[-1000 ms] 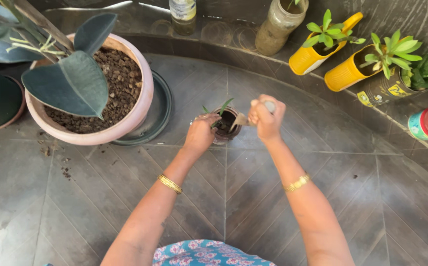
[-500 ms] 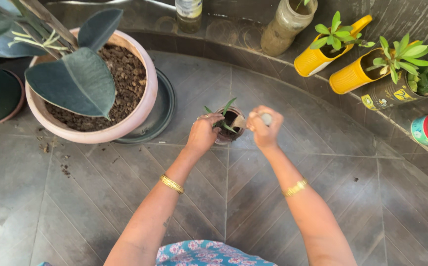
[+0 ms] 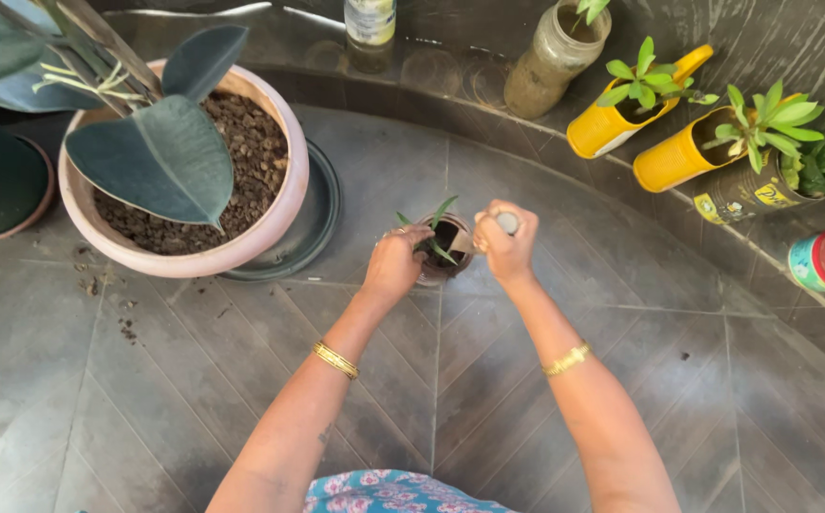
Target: The person uses a wooden tool to loosen soil in several potted plants and tends to a small plant in a container on a balcony.
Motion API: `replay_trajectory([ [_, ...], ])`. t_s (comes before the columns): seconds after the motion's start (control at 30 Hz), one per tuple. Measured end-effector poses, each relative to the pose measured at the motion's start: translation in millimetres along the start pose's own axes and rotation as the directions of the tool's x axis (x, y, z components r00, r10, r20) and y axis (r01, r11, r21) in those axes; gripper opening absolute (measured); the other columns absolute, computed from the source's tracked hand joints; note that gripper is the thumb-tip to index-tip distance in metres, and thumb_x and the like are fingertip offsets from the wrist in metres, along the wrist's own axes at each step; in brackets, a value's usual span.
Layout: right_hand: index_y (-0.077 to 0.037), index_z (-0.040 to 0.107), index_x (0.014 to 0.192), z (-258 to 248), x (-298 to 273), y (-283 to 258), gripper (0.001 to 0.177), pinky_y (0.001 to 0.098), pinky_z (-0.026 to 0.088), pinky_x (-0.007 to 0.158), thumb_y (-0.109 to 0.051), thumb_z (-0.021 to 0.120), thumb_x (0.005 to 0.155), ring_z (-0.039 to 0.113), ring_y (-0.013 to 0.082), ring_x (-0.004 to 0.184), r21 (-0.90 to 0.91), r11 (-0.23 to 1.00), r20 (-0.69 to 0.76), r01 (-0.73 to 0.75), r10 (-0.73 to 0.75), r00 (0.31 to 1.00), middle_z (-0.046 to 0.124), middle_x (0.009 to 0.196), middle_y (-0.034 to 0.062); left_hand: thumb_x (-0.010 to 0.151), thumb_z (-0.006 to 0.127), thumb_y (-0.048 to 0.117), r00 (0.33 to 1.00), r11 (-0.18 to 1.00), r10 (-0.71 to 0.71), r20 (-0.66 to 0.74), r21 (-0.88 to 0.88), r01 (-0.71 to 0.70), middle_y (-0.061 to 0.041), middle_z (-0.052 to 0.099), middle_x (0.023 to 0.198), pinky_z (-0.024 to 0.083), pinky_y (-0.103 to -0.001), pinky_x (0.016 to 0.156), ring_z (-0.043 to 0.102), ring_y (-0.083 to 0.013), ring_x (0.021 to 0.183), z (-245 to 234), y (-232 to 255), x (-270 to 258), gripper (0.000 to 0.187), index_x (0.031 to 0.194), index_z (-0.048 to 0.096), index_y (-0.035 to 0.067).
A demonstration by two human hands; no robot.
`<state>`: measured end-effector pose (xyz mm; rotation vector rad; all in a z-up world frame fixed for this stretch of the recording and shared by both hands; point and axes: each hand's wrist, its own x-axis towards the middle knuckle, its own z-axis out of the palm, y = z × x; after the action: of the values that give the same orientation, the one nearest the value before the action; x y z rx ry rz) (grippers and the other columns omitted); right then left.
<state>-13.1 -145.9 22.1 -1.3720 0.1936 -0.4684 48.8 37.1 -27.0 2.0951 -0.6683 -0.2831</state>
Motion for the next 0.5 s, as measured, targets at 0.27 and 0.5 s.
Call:
replay_trajectory([
  [0.27,-0.003,0.046,0.064,0,-6,14,0.025,0.0274,0.036,0.048,0.003,0.053,0.087,0.048,0.0090,0.052,-0.058,0.998,0.005,-0.013,0.013,1.000,0.053,0.060,0.0036,0.077,0.071,-0.003,0.999,0.999,0.039,-0.019,-0.010,-0.039,-0.008,0.069,0.131,0.048,-0.042,0.104,0.062,-0.0347,0.120,4,-7,-2,0.042,0.118,0.074,0.006],
  [0.5,-0.002,0.052,0.066,-10,-16,8,0.023,0.0282,0.037,0.049,0.003,0.058,0.087,0.049,0.0097,0.053,-0.204,0.975,0.066,0.091,-0.079,0.995,0.052,0.060,0.0039,0.077,0.072,-0.001,0.999,0.999,0.042,0.004,0.001,-0.042,-0.008,0.069,0.130,0.049,-0.042,0.104,0.063,-0.0345,0.119,4,-10,1,0.042,0.117,0.074,0.008],
])
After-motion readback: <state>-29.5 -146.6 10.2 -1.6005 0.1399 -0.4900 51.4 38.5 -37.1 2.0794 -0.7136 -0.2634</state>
